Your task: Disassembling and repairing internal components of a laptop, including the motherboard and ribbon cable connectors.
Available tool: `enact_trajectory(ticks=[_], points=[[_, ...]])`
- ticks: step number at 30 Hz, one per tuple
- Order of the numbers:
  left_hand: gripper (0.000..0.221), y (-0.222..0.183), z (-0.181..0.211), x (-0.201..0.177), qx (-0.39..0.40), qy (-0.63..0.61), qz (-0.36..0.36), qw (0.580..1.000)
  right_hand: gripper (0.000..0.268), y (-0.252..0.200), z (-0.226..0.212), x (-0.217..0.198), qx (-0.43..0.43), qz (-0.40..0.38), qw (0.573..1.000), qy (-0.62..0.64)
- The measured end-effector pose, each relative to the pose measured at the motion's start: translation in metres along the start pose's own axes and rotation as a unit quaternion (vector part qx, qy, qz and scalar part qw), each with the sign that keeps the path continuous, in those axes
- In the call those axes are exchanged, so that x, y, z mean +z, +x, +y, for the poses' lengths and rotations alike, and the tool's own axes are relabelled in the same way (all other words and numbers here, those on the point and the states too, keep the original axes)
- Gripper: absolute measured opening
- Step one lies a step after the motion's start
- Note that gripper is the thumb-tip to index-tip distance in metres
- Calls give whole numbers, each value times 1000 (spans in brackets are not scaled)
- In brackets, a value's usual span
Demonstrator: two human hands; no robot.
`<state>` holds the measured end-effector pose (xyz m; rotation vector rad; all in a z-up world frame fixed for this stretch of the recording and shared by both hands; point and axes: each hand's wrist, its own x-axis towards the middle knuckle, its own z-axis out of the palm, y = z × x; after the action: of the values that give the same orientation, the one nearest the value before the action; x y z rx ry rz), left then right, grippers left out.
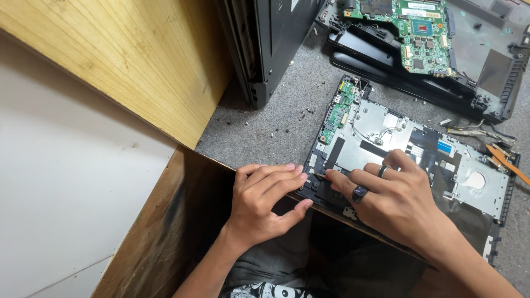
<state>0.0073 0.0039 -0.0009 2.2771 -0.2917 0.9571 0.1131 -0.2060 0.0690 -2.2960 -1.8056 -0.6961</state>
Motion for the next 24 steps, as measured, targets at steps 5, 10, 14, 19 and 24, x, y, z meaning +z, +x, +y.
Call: enact_trajectory(ticks=[5, 10, 14, 19, 24], points=[[20, 0, -1, -1, -2, -6, -7, 1000, 27, -7, -2, 4, -8, -32, 999, -24], [20, 1, 0, -3, 0, -6, -12, 1000, 36, -12, -4, 11, -4, -22, 999, -40], [20, 1, 2, -2, 4, 8, -10, 1000, 21, -11, -7, 13, 2, 13, 999, -53], [20, 0, 3, -3, 15, 20, -15, 1000, 12, -11, -9, 13, 3, 41, 996, -74], [22, -3, 4, -1, 12, 19, -8, 1000, 10, -14, -9, 14, 15, 47, 997, -67]])
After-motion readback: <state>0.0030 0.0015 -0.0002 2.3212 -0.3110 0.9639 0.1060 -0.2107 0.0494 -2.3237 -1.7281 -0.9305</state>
